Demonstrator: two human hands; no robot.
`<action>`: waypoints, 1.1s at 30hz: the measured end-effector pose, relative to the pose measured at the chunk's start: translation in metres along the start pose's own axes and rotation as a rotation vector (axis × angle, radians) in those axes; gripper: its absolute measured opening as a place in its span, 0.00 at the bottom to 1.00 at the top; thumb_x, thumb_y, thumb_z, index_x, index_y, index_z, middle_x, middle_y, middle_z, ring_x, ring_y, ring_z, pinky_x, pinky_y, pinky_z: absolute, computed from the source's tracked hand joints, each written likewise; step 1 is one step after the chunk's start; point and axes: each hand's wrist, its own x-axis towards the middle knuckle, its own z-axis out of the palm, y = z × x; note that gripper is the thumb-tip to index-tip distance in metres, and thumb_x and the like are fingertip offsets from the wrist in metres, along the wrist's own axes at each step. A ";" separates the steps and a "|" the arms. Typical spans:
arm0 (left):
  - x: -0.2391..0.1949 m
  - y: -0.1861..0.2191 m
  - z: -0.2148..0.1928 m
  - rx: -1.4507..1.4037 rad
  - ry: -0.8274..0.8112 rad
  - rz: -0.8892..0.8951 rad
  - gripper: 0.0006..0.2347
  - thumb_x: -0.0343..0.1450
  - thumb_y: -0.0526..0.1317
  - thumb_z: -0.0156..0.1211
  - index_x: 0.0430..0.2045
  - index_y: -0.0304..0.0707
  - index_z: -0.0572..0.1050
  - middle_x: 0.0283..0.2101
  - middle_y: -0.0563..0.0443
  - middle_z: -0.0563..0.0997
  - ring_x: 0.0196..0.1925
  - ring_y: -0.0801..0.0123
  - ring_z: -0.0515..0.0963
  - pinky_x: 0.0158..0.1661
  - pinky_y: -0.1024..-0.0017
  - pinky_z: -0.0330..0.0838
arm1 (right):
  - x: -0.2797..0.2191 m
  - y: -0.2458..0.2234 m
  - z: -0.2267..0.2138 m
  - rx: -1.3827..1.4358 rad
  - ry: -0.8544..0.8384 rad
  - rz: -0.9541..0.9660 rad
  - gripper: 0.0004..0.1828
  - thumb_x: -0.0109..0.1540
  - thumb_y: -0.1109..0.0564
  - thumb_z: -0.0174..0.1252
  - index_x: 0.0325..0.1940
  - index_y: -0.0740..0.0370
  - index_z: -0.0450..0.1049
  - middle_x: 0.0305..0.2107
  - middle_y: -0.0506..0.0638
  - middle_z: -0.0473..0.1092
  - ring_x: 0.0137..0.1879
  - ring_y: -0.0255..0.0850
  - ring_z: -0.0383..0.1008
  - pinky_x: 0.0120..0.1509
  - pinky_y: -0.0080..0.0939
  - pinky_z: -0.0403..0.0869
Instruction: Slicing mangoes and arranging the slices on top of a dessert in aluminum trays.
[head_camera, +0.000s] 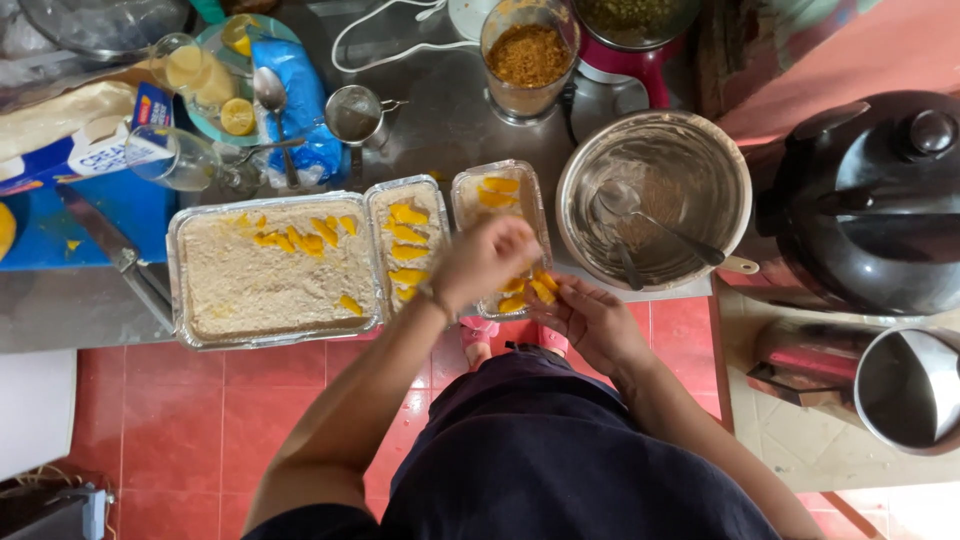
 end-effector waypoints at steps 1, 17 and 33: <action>-0.008 -0.010 0.009 -0.001 0.009 -0.002 0.09 0.69 0.44 0.65 0.39 0.43 0.79 0.34 0.47 0.84 0.37 0.56 0.86 0.37 0.66 0.81 | 0.002 0.000 0.000 -0.005 -0.005 0.005 0.18 0.70 0.63 0.44 0.61 0.71 0.70 0.48 0.67 0.73 0.54 0.60 0.79 0.59 0.60 0.78; -0.048 -0.050 -0.072 0.000 0.300 -0.132 0.10 0.69 0.41 0.65 0.43 0.51 0.82 0.39 0.48 0.86 0.43 0.56 0.86 0.44 0.65 0.81 | 0.088 0.009 0.096 -0.761 -0.367 -0.192 0.18 0.64 0.68 0.59 0.58 0.73 0.71 0.48 0.66 0.71 0.52 0.56 0.78 0.56 0.57 0.80; -0.006 -0.112 -0.129 -0.609 0.338 -0.240 0.18 0.65 0.33 0.74 0.48 0.25 0.77 0.37 0.35 0.80 0.35 0.61 0.85 0.36 0.70 0.86 | 0.186 0.040 0.155 -0.710 -0.071 -0.221 0.15 0.58 0.60 0.73 0.47 0.63 0.80 0.36 0.55 0.74 0.37 0.43 0.81 0.40 0.50 0.86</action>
